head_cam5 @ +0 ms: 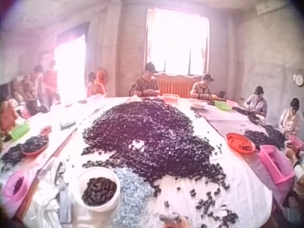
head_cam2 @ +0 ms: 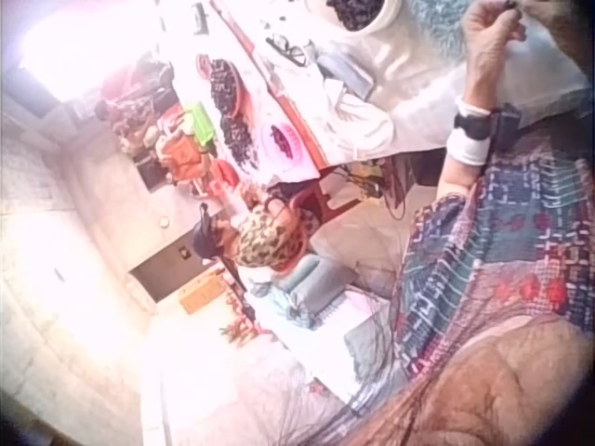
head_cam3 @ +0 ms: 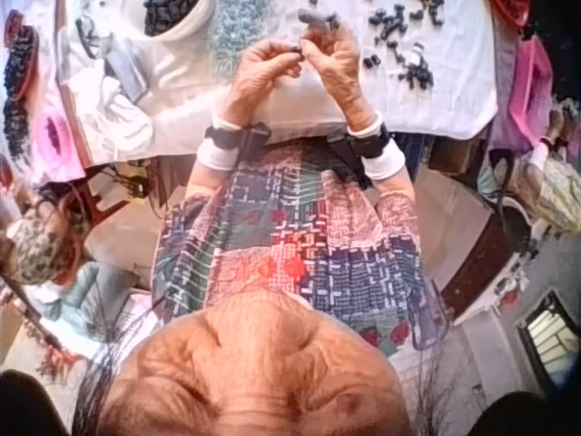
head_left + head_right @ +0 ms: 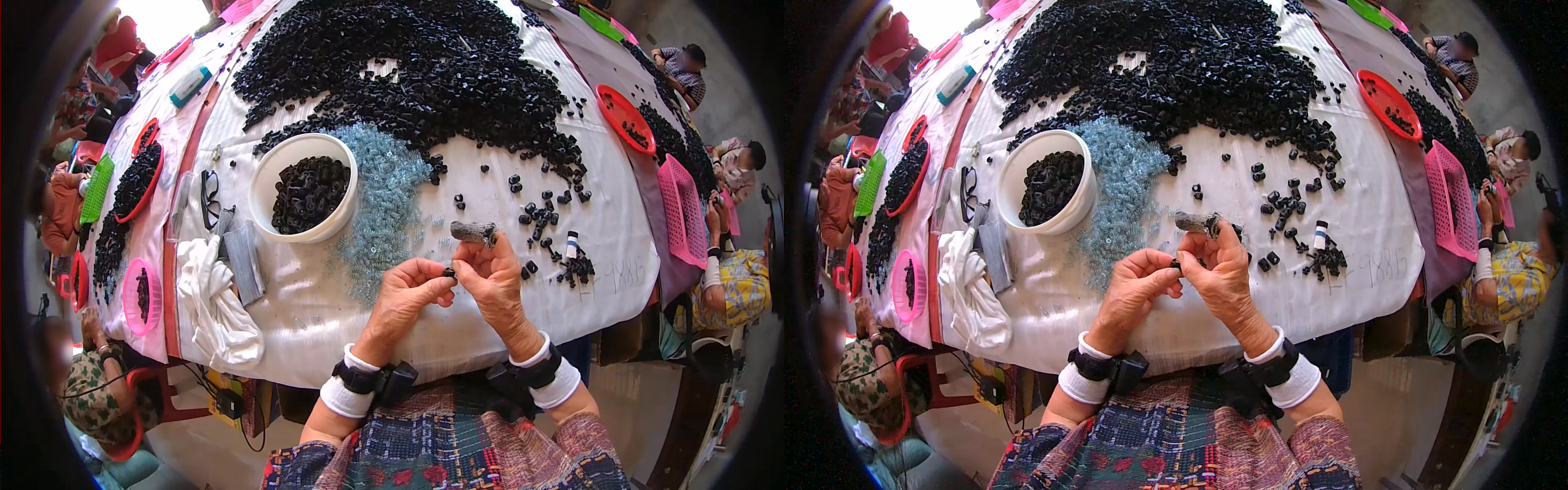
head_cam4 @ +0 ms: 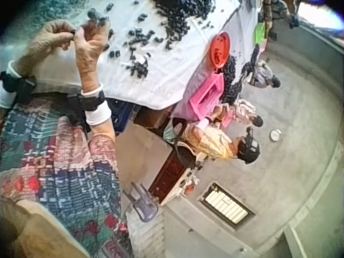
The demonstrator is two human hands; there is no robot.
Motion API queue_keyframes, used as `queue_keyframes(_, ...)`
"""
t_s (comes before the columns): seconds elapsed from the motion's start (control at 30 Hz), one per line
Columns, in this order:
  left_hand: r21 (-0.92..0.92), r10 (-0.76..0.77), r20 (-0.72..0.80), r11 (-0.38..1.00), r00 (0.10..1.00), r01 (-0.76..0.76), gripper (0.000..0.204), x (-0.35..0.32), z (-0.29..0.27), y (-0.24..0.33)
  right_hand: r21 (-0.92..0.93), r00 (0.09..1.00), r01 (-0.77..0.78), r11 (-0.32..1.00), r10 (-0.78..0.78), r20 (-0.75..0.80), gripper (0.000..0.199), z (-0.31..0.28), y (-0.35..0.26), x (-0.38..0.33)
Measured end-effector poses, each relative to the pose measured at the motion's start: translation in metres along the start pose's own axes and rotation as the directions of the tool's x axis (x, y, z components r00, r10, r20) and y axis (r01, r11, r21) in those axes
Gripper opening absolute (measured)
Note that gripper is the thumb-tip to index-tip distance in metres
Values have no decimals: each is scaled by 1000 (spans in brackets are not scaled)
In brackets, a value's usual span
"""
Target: Sort and organize small black shoe components from a large pile into smaller groups or containers.
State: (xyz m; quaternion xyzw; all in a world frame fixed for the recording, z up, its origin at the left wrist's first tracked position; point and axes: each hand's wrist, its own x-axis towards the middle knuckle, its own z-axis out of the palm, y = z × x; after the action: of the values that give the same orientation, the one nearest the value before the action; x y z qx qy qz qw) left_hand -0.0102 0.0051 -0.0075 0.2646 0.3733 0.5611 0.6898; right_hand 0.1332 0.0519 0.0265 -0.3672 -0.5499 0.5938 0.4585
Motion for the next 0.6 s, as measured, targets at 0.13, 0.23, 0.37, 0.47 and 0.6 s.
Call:
queue_keyframes(0.13, 24, 7, -15, 1000, 1000, -6, 17, 0, 1, 0, -22, 999, 27, 999, -28, -31, 31, 1, 11, -4)
queue_keyframes(0.23, 15, 18, -10, 1000, 1000, -18, 16, 1, 2, -1, -101, 996, 77, 992, -82, -43, 29, -1, 17, -8)
queue_keyframes(0.37, 33, 30, -2, 999, 1000, -30, 16, 0, 2, 0, -406, 974, 216, 888, -226, 24, 26, -8, 13, -11)
queue_keyframes(0.47, 47, 37, 9, 998, 999, -37, 16, -1, 2, 1, -542, 944, 311, 781, -320, 81, 26, -9, 5, -12)
queue_keyframes(0.6, 30, 64, 1, 997, 998, -64, 15, 0, 7, 3, -544, 898, 428, 722, -408, 165, 28, -12, 4, -11)
